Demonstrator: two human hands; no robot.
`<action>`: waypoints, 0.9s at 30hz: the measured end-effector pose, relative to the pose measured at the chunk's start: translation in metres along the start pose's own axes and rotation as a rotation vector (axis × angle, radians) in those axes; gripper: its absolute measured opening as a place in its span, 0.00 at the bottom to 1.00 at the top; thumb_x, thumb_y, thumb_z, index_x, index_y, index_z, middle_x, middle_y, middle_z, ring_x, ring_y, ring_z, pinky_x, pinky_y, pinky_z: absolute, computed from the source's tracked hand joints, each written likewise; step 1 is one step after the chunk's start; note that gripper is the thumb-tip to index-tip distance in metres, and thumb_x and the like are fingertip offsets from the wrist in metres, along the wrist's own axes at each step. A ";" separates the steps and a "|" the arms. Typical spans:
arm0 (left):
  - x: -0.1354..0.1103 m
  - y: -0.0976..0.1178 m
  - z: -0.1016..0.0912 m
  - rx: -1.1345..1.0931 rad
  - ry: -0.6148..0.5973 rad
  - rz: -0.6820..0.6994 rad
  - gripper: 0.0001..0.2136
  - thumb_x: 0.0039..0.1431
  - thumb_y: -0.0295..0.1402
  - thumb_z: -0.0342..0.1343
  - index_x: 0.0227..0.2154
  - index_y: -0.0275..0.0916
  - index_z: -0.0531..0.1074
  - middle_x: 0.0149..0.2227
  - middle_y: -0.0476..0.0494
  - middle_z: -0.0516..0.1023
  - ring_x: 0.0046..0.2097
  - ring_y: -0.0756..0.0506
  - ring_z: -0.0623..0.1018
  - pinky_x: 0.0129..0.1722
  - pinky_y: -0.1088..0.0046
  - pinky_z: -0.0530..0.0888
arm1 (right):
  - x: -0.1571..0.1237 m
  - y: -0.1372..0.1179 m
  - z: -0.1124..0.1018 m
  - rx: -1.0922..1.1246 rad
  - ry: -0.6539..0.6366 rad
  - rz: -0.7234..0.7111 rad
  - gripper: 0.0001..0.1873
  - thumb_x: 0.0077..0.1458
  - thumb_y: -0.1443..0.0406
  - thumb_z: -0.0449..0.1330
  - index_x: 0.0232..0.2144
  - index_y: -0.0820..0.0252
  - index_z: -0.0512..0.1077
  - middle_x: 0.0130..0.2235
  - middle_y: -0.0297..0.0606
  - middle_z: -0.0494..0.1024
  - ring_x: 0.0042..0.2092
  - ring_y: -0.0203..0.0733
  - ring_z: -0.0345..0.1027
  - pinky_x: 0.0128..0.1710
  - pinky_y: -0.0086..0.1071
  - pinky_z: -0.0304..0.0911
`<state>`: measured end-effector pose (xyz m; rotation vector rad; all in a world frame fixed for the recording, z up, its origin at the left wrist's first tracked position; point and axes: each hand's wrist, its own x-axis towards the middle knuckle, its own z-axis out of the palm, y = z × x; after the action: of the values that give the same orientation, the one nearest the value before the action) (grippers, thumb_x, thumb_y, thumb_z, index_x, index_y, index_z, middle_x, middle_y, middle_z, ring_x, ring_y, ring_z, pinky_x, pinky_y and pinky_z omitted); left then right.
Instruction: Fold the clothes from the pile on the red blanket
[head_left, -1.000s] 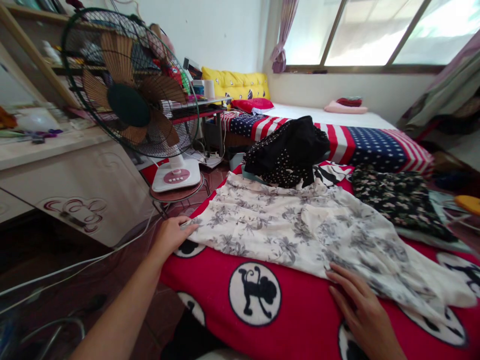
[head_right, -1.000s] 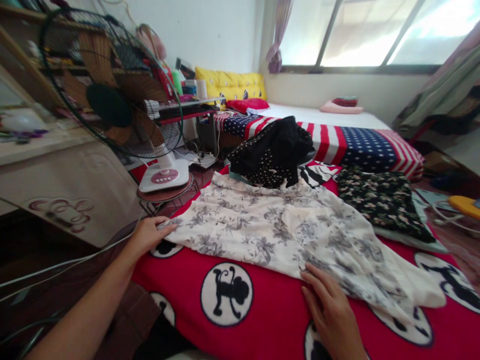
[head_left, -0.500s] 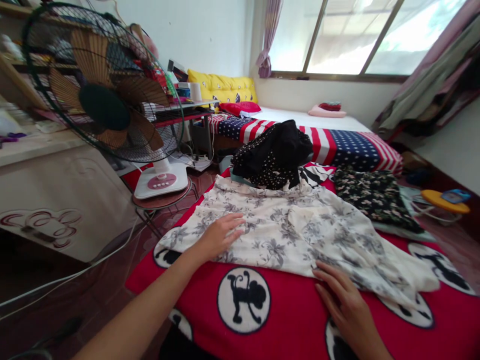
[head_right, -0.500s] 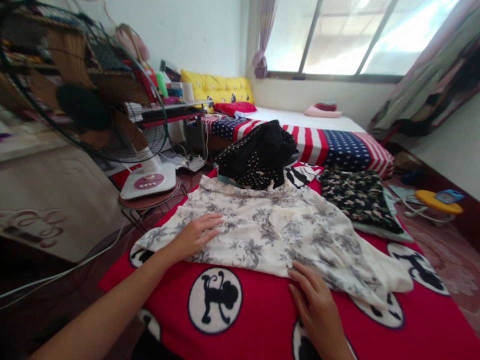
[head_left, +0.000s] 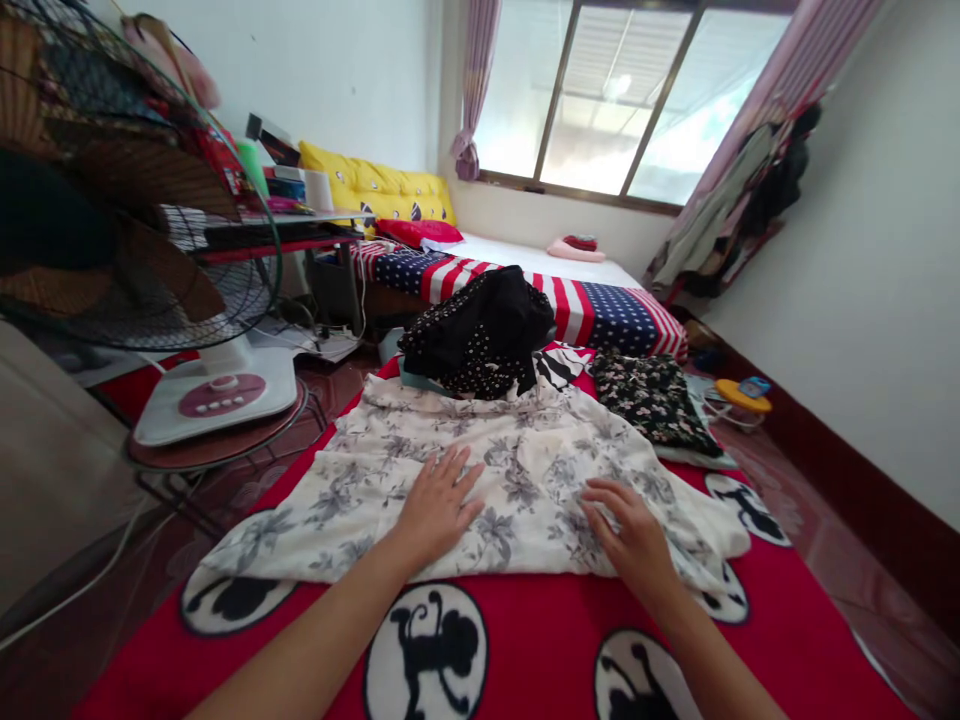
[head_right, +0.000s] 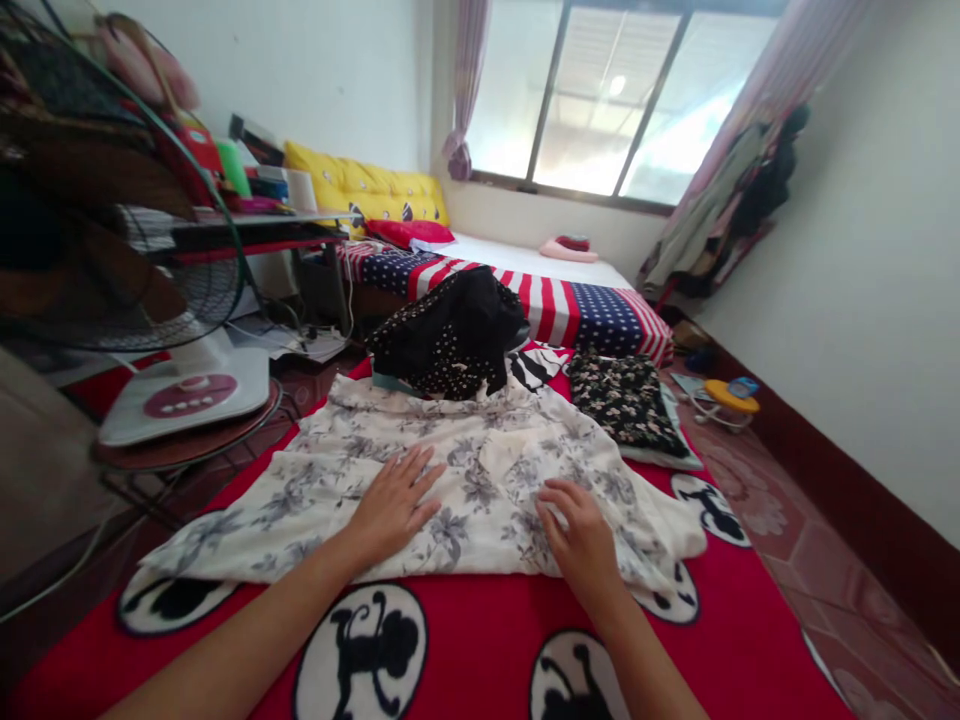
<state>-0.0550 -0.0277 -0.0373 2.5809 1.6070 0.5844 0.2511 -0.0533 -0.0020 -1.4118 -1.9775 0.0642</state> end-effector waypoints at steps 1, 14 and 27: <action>0.000 0.000 0.000 0.008 0.001 0.003 0.24 0.65 0.44 0.47 0.63 0.46 0.60 0.68 0.41 0.53 0.68 0.38 0.53 0.66 0.51 0.50 | 0.011 0.007 0.002 -0.005 0.014 0.017 0.11 0.59 0.58 0.55 0.36 0.55 0.76 0.46 0.42 0.76 0.49 0.49 0.69 0.52 0.47 0.64; 0.000 0.003 -0.005 -0.051 0.003 -0.034 0.24 0.65 0.47 0.45 0.62 0.50 0.60 0.68 0.45 0.52 0.68 0.39 0.53 0.66 0.52 0.50 | 0.160 0.042 0.057 0.043 0.045 0.188 0.16 0.48 0.69 0.55 0.40 0.64 0.74 0.45 0.46 0.73 0.35 0.41 0.70 0.42 0.39 0.67; -0.001 0.002 -0.005 -0.089 -0.001 -0.039 0.24 0.65 0.47 0.45 0.62 0.50 0.60 0.68 0.45 0.52 0.69 0.40 0.51 0.67 0.51 0.49 | 0.215 0.036 0.067 -0.196 -0.100 0.225 0.08 0.39 0.65 0.68 0.22 0.61 0.72 0.39 0.45 0.76 0.40 0.49 0.70 0.37 0.36 0.63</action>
<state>-0.0551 -0.0301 -0.0320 2.4800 1.5893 0.6366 0.2077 0.1670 0.0402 -1.7857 -1.9391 0.0444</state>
